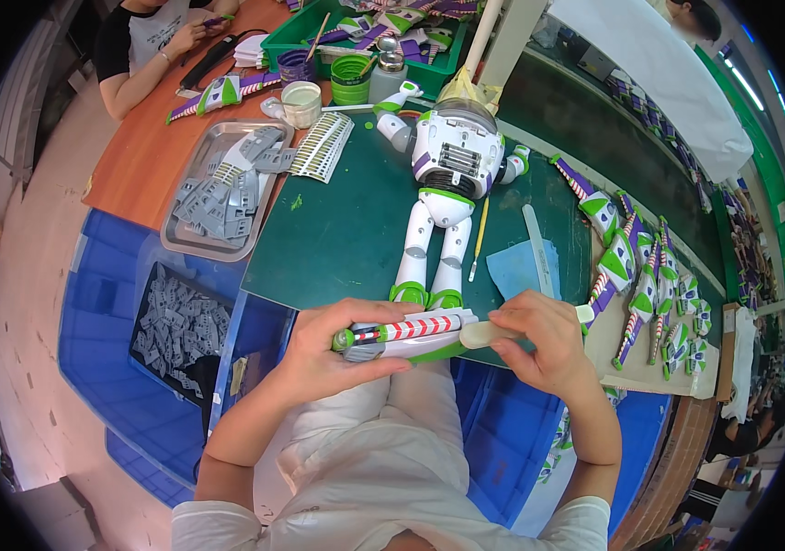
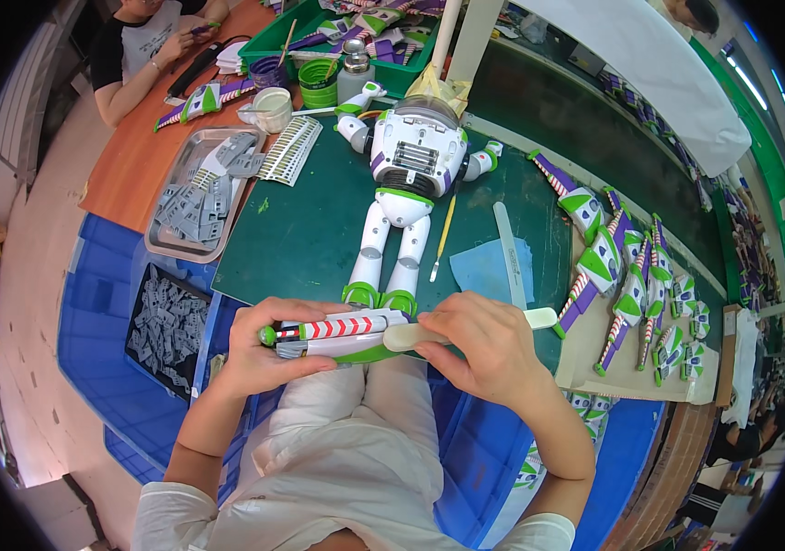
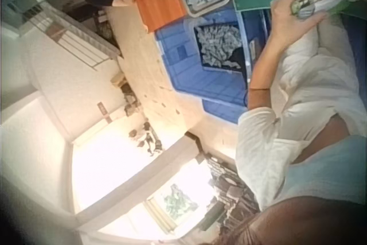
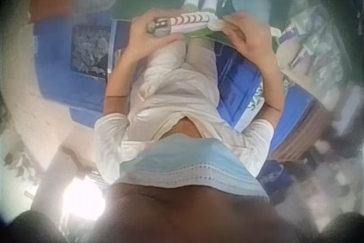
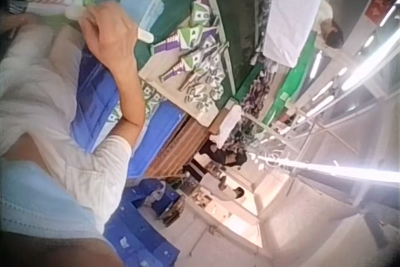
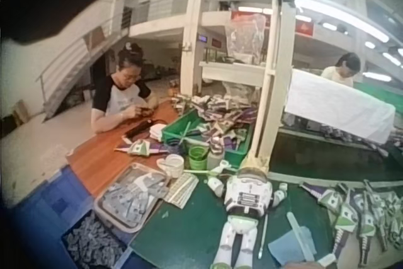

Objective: The person tests the wings of toy jetpack assemblies, wipes them using a stick tool, mounts them onto a toy figure, and stacks the folded jetpacks into a blue plastic crate.

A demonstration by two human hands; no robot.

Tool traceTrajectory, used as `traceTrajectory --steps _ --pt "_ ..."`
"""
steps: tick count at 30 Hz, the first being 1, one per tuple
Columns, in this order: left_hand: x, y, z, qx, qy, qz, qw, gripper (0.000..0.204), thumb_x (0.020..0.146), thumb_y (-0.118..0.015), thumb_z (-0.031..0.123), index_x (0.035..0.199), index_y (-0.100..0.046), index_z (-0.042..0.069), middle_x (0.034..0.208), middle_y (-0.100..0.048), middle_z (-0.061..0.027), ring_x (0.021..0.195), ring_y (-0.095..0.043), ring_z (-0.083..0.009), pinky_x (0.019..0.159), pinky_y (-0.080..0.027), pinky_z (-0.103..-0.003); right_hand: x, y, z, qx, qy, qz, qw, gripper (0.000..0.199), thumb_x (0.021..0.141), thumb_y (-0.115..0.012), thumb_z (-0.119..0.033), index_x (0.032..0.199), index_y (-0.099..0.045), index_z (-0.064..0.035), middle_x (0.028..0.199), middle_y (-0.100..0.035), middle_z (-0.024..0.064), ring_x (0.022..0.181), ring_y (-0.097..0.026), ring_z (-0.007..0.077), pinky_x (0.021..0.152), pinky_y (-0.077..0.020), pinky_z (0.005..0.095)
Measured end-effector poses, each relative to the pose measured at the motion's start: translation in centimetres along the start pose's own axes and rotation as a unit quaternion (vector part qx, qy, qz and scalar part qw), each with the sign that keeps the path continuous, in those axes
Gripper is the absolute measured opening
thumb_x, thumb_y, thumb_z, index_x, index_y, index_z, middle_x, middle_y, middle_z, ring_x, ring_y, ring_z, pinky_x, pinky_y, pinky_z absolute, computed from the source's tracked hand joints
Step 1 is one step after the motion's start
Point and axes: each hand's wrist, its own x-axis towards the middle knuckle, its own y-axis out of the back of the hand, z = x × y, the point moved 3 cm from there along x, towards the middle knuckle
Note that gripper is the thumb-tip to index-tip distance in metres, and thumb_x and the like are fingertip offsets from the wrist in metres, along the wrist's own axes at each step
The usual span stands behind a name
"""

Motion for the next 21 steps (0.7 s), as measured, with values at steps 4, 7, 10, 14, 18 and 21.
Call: traceTrajectory --steps 4,7,10,14,18,21 --pt "0.1 -0.1 0.3 0.018 0.001 0.002 1.0 0.044 0.066 -0.078 0.007 0.102 -0.054 0.003 0.103 -0.064 -0.0147 0.095 -0.063 -0.023 0.081 -0.05 -0.032 1.1 -0.3 -1.1 -0.043 0.025 -0.002 0.999 0.028 0.063 -0.074 -0.012 0.082 -0.056 -0.0039 0.077 -0.058 0.0071 0.06 -0.057 0.0217 0.046 -0.0423 0.0295" --pt "-0.2 0.7 -0.5 -0.035 0.072 0.059 0.995 0.043 0.067 -0.076 0.006 0.103 -0.054 0.002 0.102 -0.063 -0.0121 0.093 -0.061 -0.0181 0.081 -0.048 -0.029 0.2 -0.4 1.1 -0.004 -0.044 0.053 0.998 0.021 0.071 -0.067 -0.009 0.085 -0.054 -0.0026 0.08 -0.057 0.0094 0.062 -0.057 0.023 0.049 -0.0424 0.0279" --pt "0.3 0.4 -2.1 -0.138 0.151 0.142 0.968 0.039 0.071 -0.074 0.007 0.104 -0.053 0.002 0.099 -0.061 -0.0085 0.09 -0.058 -0.013 0.08 -0.047 -0.026 -4.8 -0.1 8.9 0.04 -0.271 0.176 0.946 0.011 0.084 -0.053 -0.008 0.091 -0.054 0.0004 0.093 -0.056 0.0128 0.078 -0.057 0.0245 0.064 -0.0435 0.0275" --pt "1.0 -0.4 -3.9 -0.214 0.196 0.233 0.928 0.037 0.079 -0.068 0.018 0.107 -0.051 0.001 0.096 -0.059 -0.0064 0.087 -0.056 -0.011 0.077 -0.046 -0.025 -4.3 -0.9 8.4 -0.163 -0.254 0.134 0.944 0.02 0.085 -0.05 -0.014 0.099 -0.058 -0.0024 0.113 -0.05 0.0153 0.107 -0.046 0.0296 0.09 -0.0346 0.0402" --pt "2.4 -2.3 -4.2 -0.272 0.19 0.312 0.89 0.033 0.088 -0.057 0.026 0.109 -0.049 0.002 0.097 -0.058 -0.007 0.089 -0.055 -0.0109 0.078 -0.045 -0.024 1.3 -2.2 1.9 0.037 -0.178 0.121 0.976 0.034 0.082 -0.055 -0.017 0.112 -0.053 0.0009 0.118 -0.049 0.0184 0.112 -0.044 0.034 0.095 -0.0334 0.0389" --pt "5.3 -4.8 -4.2 -0.374 0.11 0.326 0.861 0.029 0.095 -0.041 0.024 0.116 -0.041 0.004 0.108 -0.051 -0.0093 0.097 -0.051 -0.0118 0.084 -0.042 -0.025 4.3 -3.6 2.3 -0.053 -0.165 0.139 0.975 0.049 0.08 -0.06 -0.021 0.119 -0.047 0.0055 0.116 -0.049 0.0214 0.109 -0.046 0.0352 0.094 -0.0338 0.0403"
